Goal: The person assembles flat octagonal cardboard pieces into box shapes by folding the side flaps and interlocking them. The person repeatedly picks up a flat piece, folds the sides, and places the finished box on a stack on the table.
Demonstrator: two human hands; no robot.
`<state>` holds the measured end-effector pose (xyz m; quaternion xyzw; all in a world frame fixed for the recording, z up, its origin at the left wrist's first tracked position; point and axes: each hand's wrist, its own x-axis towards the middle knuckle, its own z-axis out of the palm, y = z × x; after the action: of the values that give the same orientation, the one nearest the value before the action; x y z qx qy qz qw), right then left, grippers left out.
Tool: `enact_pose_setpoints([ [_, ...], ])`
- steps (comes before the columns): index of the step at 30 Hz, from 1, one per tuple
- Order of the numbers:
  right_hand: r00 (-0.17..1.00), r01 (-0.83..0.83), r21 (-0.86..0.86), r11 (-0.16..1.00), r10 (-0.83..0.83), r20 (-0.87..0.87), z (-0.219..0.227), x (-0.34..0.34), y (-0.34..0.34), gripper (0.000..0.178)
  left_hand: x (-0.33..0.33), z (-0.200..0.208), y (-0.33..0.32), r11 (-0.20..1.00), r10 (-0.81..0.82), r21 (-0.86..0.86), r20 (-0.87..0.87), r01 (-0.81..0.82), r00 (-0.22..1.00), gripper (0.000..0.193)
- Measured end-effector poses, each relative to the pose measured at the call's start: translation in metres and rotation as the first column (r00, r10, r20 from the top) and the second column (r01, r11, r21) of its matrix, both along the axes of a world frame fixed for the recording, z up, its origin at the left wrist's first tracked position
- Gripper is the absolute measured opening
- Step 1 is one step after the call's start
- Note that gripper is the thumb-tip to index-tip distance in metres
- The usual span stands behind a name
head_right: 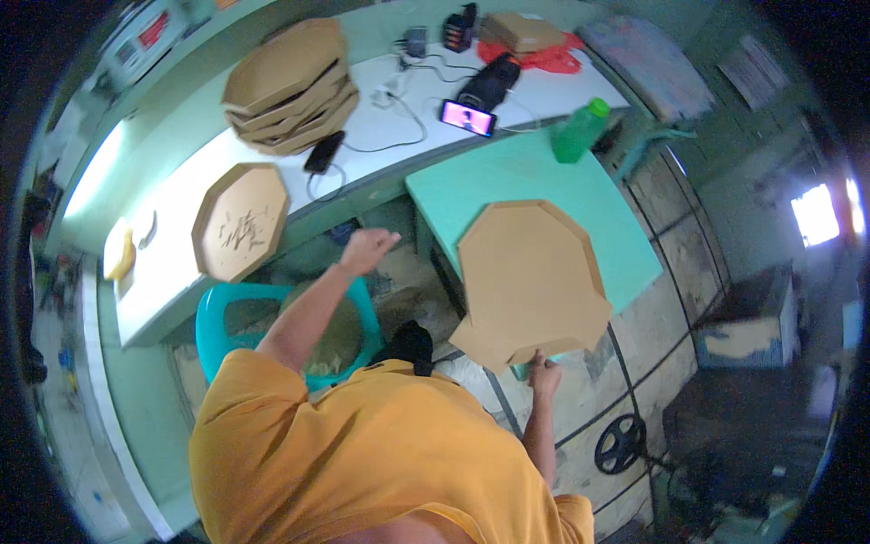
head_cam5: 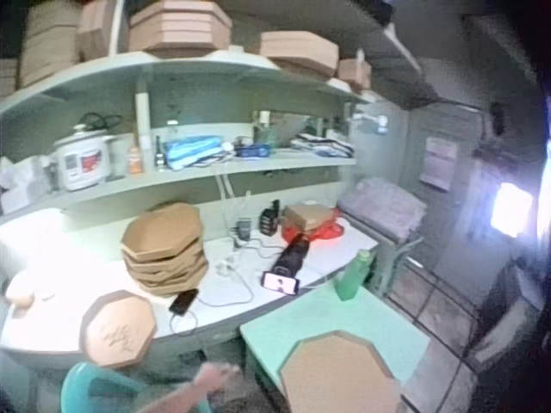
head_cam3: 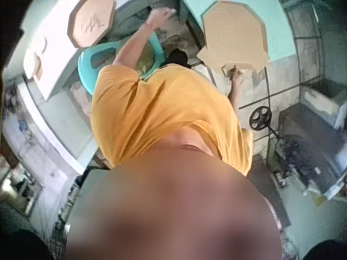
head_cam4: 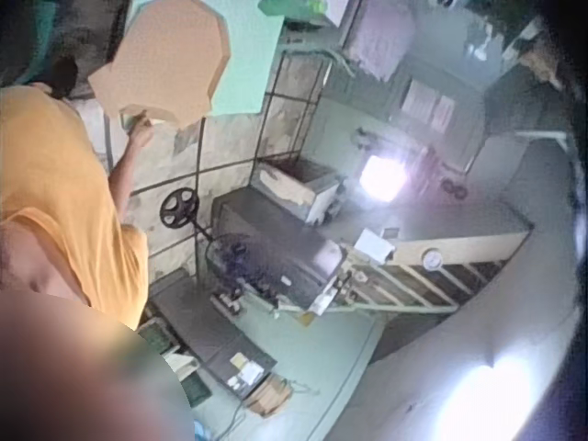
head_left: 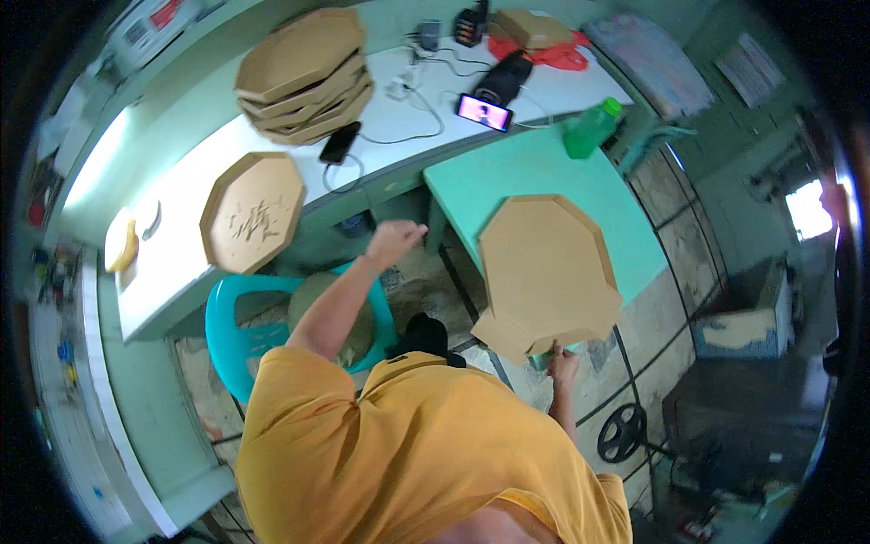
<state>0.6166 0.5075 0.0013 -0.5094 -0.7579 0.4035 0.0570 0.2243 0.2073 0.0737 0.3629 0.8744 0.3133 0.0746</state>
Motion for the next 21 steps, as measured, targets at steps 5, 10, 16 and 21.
enact_pose_setpoints([
  [5,0.806,-0.582,0.624,0.521,0.475,0.355,0.033,0.016,0.001,0.036,0.074,-0.025,0.086,0.789,-0.593,0.082,-0.156,0.609,0.79,0.04],
  [10,0.644,-0.691,0.646,0.324,0.681,0.348,0.028,0.005,0.024,0.033,0.084,-0.058,0.114,0.609,-0.792,-0.143,-0.162,0.781,0.588,0.034],
  [16,0.692,-0.692,0.5,0.521,0.676,0.254,0.021,-0.026,0.039,0.018,0.086,-0.073,0.127,0.658,-0.752,-0.149,-0.172,0.738,0.636,0.022],
  [21,0.752,-0.62,0.535,0.574,0.63,0.195,0.012,-0.045,0.035,0.016,0.096,-0.073,0.138,0.691,-0.723,-0.137,-0.113,0.71,0.682,0.018],
])
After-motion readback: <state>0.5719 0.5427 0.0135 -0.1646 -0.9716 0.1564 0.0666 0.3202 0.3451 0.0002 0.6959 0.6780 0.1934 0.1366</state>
